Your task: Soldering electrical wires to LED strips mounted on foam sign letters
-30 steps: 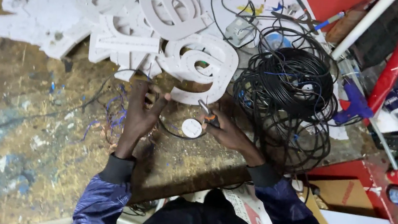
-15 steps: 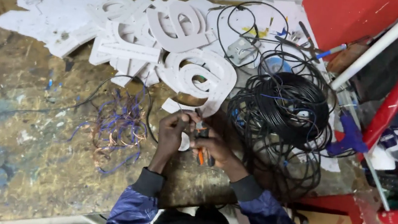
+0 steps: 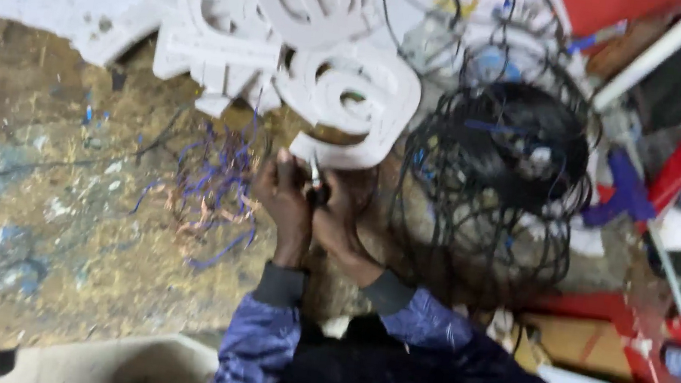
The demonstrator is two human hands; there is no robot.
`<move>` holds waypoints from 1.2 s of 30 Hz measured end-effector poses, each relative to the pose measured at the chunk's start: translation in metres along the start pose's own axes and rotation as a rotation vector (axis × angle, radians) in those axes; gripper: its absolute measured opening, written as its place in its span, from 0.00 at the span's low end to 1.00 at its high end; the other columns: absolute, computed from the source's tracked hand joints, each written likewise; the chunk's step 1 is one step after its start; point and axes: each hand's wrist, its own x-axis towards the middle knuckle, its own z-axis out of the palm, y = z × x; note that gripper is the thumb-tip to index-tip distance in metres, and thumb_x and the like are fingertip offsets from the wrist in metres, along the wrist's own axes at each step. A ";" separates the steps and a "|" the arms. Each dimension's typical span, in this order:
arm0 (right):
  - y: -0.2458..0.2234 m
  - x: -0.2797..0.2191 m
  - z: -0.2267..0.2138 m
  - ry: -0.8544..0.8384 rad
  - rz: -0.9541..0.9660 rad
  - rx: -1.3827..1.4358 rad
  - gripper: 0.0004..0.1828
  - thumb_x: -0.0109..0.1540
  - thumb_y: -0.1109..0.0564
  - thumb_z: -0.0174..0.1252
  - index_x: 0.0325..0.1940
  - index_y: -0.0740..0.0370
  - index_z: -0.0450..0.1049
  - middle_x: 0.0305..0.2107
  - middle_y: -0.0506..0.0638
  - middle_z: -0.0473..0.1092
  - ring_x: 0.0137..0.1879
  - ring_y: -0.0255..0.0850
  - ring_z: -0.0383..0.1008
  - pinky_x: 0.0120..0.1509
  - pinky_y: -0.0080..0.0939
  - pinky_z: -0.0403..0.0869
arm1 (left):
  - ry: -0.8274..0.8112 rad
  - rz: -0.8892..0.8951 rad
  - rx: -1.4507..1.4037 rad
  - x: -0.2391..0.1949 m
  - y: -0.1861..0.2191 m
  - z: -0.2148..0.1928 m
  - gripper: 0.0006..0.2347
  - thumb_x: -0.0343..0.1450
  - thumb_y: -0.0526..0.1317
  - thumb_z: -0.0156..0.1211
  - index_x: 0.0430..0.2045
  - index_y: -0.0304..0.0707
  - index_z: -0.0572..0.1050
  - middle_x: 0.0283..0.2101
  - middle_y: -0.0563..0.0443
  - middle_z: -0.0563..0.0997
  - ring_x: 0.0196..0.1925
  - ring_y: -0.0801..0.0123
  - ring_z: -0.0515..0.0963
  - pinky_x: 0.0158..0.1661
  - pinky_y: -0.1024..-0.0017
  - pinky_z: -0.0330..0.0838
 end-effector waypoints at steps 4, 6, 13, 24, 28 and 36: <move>-0.012 0.009 0.024 0.319 0.264 0.342 0.03 0.64 0.65 0.57 0.40 0.61 0.70 0.39 0.42 0.62 0.45 0.43 0.63 0.55 0.50 0.67 | 0.192 0.018 -0.028 0.029 0.031 0.008 0.19 0.85 0.39 0.57 0.18 0.50 0.69 0.19 0.67 0.62 0.24 0.82 0.59 0.32 0.78 0.53; 0.016 0.025 0.014 0.306 0.534 0.674 0.13 0.57 0.57 0.65 0.37 0.52 0.65 0.21 0.44 0.65 0.27 0.40 0.71 0.34 0.42 0.74 | 0.188 -0.088 -0.294 0.051 0.039 -0.006 0.15 0.84 0.42 0.60 0.24 0.48 0.73 0.20 0.62 0.65 0.22 0.80 0.64 0.30 0.81 0.57; 0.041 -0.004 -0.071 0.229 0.586 0.668 0.12 0.57 0.58 0.71 0.41 0.58 0.76 0.26 0.52 0.73 0.29 0.49 0.81 0.33 0.49 0.82 | -0.177 -0.119 0.126 0.089 0.035 -0.077 0.16 0.85 0.44 0.60 0.28 0.36 0.81 0.15 0.59 0.63 0.17 0.79 0.64 0.21 0.81 0.60; -0.007 -0.041 -0.102 0.045 0.402 0.327 0.34 0.55 0.55 0.71 0.65 0.69 0.78 0.49 0.61 0.83 0.46 0.46 0.80 0.39 0.42 0.83 | -0.550 0.634 1.101 0.107 -0.007 -0.103 0.17 0.77 0.43 0.71 0.59 0.39 0.79 0.65 0.35 0.74 0.67 0.27 0.72 0.67 0.37 0.68; 0.014 -0.051 -0.095 -0.141 0.297 0.330 0.50 0.57 0.61 0.66 0.85 0.68 0.63 0.73 0.68 0.72 0.75 0.56 0.76 0.69 0.55 0.79 | -0.722 0.423 0.770 0.054 0.017 -0.066 0.12 0.84 0.43 0.60 0.52 0.30 0.80 0.49 0.28 0.83 0.56 0.25 0.80 0.61 0.41 0.74; 0.030 -0.052 -0.096 -0.174 0.411 0.500 0.27 0.60 0.71 0.63 0.65 0.69 0.74 0.49 0.50 0.68 0.59 0.47 0.77 0.66 0.54 0.82 | -0.959 -0.219 0.513 0.009 -0.012 -0.042 0.13 0.81 0.40 0.66 0.60 0.39 0.80 0.50 0.35 0.90 0.48 0.51 0.92 0.47 0.59 0.85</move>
